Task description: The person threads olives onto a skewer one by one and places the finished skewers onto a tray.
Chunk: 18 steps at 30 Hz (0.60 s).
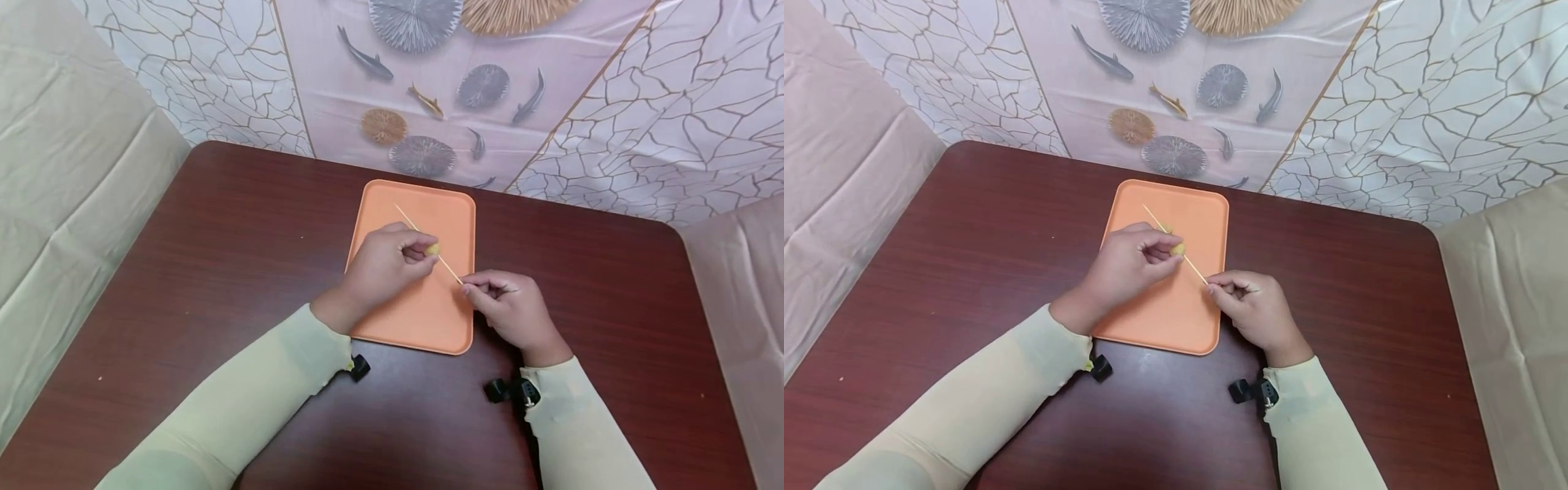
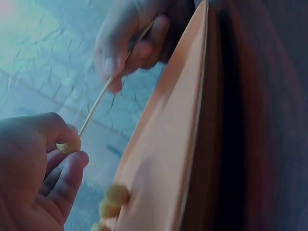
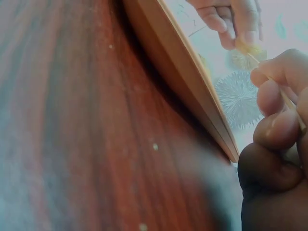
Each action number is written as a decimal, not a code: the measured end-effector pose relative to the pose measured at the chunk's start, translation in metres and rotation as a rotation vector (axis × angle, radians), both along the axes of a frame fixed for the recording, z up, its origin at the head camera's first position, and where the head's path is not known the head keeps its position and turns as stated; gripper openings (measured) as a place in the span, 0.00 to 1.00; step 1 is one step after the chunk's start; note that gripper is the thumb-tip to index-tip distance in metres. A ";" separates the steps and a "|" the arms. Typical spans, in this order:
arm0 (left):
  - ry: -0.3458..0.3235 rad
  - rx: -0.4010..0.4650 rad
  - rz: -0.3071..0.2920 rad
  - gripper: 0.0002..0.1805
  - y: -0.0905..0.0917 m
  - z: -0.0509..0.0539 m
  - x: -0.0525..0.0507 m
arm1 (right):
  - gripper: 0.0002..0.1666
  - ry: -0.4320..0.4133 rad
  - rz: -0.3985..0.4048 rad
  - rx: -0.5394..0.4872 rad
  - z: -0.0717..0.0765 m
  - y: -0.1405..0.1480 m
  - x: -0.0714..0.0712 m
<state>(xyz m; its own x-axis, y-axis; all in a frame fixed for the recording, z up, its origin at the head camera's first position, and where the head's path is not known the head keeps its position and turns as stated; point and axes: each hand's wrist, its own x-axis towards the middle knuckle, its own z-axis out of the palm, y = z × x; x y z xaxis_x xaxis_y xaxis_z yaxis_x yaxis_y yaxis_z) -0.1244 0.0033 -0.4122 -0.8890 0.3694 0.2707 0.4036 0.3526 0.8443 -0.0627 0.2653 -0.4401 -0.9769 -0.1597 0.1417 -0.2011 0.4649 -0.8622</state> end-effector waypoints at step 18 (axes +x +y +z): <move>0.055 -0.094 -0.079 0.16 0.023 -0.001 0.023 | 0.04 0.063 -0.030 0.020 0.001 -0.002 0.000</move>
<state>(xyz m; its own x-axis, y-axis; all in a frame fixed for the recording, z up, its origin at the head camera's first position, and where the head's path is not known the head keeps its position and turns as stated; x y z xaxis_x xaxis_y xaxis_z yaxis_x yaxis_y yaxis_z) -0.1016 0.0262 -0.4130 -0.8410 0.4635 0.2790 0.4778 0.3946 0.7848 -0.0626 0.2634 -0.4388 -0.9706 -0.1341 0.1997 -0.2401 0.4884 -0.8389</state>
